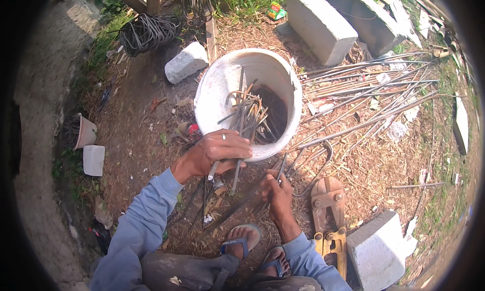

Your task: The person repeatedly picks up metal rods from a white bucket, positions them in yellow bolt cutters, and cuts them into shorter pieces. The cut pieces are placed back into the bucket. The person continues this process throughout the clip.

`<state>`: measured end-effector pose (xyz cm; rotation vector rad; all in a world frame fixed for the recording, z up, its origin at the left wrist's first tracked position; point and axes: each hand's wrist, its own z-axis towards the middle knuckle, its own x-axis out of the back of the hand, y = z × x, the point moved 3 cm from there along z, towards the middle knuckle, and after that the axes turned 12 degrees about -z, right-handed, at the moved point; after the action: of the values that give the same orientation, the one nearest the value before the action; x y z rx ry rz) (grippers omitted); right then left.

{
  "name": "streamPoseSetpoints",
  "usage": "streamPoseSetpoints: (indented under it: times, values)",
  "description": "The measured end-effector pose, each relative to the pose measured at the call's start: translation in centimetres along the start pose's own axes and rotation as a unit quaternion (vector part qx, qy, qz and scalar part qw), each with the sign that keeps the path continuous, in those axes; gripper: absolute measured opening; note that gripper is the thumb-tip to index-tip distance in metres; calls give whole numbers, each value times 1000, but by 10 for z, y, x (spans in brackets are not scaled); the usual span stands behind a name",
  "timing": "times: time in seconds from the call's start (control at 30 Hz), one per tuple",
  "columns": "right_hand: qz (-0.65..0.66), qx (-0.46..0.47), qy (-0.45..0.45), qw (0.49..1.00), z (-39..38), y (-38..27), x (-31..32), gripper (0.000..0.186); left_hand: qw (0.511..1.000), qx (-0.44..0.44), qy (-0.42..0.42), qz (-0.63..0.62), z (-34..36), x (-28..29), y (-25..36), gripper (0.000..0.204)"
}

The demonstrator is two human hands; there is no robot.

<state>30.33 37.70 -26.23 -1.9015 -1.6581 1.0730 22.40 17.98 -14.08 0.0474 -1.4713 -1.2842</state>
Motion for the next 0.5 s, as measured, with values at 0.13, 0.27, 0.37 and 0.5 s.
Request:
streamPoseSetpoints:
  times: [0.13, 0.27, 0.37, 0.5]
  values:
    - [-20, -3, 7, 1000, -2, 1, 6, 28, 983, -6, 176, -41, -1, 26, -12, 20]
    - [-19, -9, 24, 999, 0, -1, 15, 29, 870, 162, 419, -202, 11, 80, -43, 16]
    - [-18, -2, 33, 999, -3, -6, 14, 30, 822, 214, 478, -226, -2, 117, -91, 35]
    - [-9, -7, 46, 999, 0, -4, 18, 32, 791, 200, 549, -181, -13, 118, -89, 76]
